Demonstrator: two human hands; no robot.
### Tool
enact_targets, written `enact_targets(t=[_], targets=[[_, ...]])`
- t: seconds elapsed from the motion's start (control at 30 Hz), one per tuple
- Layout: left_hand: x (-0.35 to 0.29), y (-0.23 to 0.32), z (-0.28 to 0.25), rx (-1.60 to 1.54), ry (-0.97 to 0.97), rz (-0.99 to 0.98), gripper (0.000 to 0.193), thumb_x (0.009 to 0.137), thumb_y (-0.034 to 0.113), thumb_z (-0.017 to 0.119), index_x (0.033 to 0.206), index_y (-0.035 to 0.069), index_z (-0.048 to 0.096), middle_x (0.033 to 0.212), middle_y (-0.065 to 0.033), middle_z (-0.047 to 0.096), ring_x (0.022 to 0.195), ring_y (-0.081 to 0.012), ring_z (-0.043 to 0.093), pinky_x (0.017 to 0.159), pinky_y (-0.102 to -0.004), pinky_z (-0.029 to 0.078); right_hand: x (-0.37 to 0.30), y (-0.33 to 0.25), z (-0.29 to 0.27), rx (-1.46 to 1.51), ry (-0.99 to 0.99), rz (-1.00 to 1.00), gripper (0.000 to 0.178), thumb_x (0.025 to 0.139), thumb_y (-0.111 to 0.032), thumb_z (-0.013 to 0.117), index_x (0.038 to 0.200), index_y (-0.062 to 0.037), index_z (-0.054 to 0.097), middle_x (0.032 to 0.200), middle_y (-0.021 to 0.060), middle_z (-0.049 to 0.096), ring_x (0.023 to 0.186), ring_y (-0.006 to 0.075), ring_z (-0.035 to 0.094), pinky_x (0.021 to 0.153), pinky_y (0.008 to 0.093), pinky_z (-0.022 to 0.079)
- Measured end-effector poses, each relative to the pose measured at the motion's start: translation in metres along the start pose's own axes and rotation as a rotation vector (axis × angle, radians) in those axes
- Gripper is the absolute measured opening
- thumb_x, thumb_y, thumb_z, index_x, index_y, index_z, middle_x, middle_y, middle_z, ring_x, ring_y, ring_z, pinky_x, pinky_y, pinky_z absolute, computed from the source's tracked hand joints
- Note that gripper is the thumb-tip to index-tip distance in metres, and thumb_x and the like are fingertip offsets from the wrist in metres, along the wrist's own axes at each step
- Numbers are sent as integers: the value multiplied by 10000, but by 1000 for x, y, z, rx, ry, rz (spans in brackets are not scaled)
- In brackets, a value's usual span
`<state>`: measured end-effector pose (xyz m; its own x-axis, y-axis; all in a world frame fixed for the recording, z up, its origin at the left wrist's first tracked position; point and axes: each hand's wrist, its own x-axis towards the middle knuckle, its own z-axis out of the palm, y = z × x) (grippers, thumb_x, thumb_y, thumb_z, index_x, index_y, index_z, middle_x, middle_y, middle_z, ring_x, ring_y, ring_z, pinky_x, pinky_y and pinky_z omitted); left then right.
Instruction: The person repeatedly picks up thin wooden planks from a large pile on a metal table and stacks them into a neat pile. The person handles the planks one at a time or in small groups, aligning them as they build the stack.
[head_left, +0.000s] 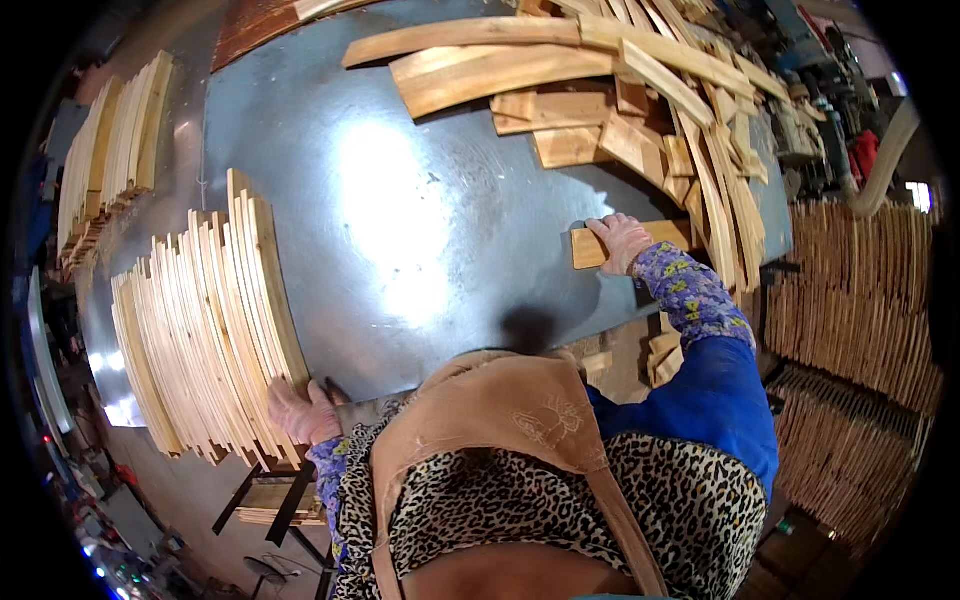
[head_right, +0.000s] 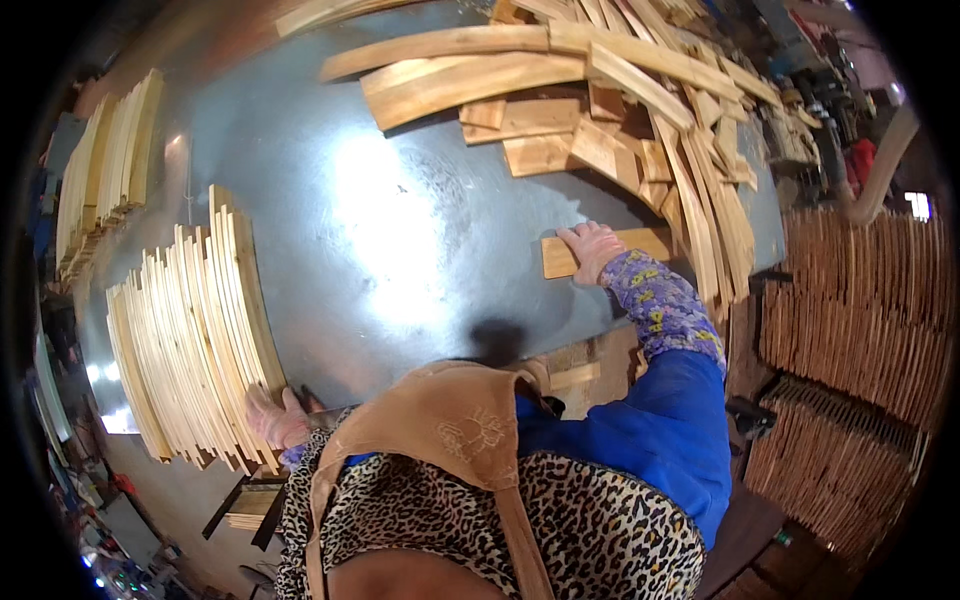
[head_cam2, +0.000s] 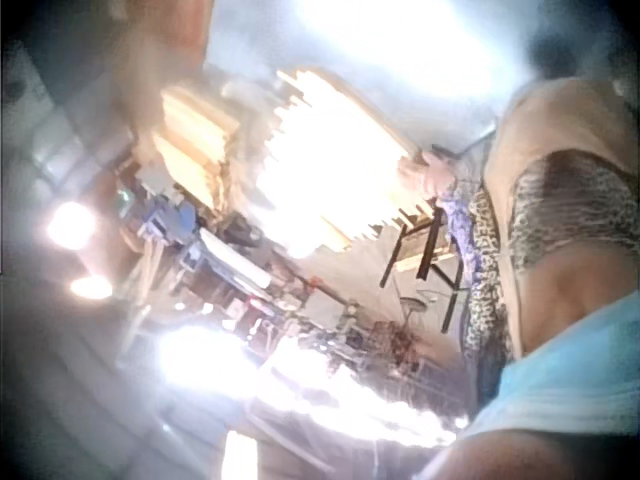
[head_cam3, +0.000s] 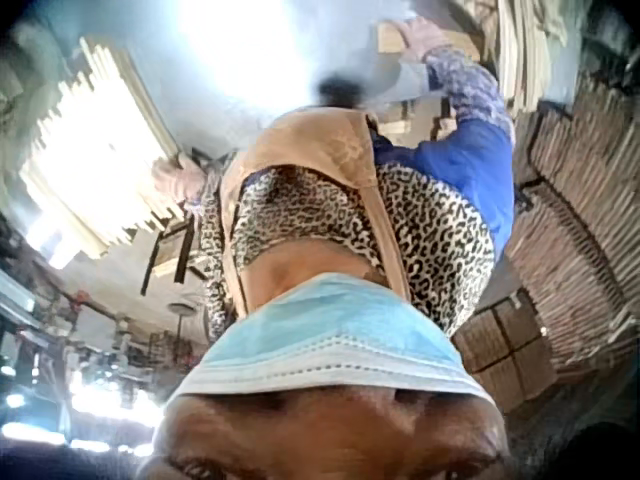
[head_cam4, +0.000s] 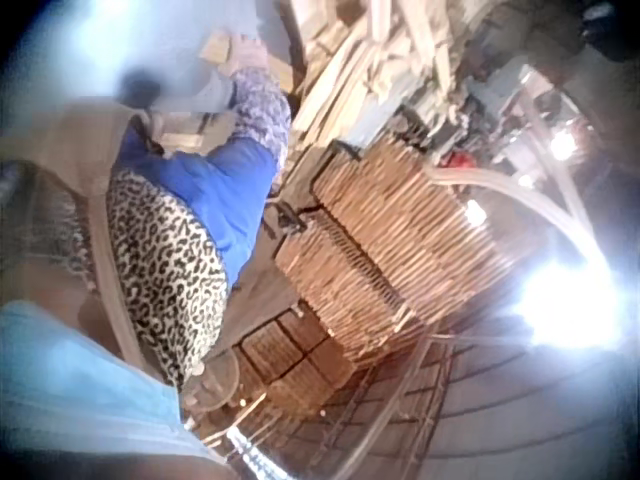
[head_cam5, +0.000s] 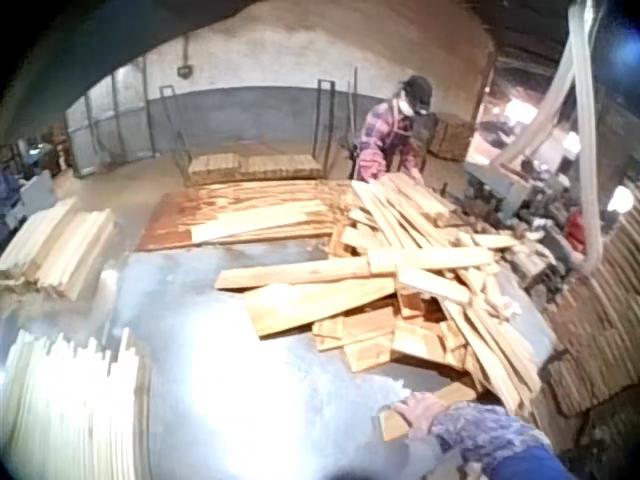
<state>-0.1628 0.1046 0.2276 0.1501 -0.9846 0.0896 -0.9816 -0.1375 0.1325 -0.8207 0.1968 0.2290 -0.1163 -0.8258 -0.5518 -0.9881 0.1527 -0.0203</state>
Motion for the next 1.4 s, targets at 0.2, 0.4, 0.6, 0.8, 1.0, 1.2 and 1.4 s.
enact_targets(t=[0.2,0.4,0.6,0.8,1.0,1.2,1.4], targets=[[15,178,15,-731,-111,482,365,938,169,733,1283,48,719,1231,-197,736,1095,-404,704,1028,-498,541,99,-60,-117,336,-16,-96,806,854,-417,769,1583,-194,507,1140,181,777,1067,412,741,969,498,591],[17,140,28,-546,-537,322,420,955,284,732,1318,73,721,1286,-200,728,1240,-409,663,1129,-480,495,1,-14,-50,-289,-259,-37,806,843,-285,755,1588,-160,472,1462,203,624,1415,366,566,1151,483,462],[39,123,64,-473,-776,307,439,1028,318,639,1350,29,718,1286,-240,742,1203,-393,715,1066,-464,549,-20,37,38,-22,213,49,882,780,-235,808,1575,-100,449,1452,201,595,1401,413,531,1213,526,391],[81,235,66,-668,-864,445,513,1022,330,641,1389,-28,676,1337,-256,720,1243,-378,696,1095,-439,524,33,-57,-84,276,38,36,924,696,-295,890,1517,-120,504,1351,204,621,1322,403,585,1124,514,477],[58,341,98,-1383,-992,465,620,1023,277,706,1529,-14,496,1427,-119,605,1309,-198,554,1140,-354,444,159,-171,-236,1168,631,-452,879,856,-290,766,1595,1,391,1436,263,604,1354,359,595,1148,439,487],[134,318,86,-1645,-1062,-280,604,999,466,738,1310,-43,645,1014,-113,741,855,-250,739,787,-400,629,304,-129,-300,842,595,-181,785,1008,-614,630,1562,-64,544,1559,245,580,1454,429,537,1194,489,472],[185,264,57,-1321,-789,-362,498,989,284,719,1316,-87,662,1082,-138,763,975,-221,726,883,-362,585,341,-30,-256,-57,335,70,1014,817,-650,752,1652,-178,423,1607,258,491,1512,461,434,1261,558,360]])
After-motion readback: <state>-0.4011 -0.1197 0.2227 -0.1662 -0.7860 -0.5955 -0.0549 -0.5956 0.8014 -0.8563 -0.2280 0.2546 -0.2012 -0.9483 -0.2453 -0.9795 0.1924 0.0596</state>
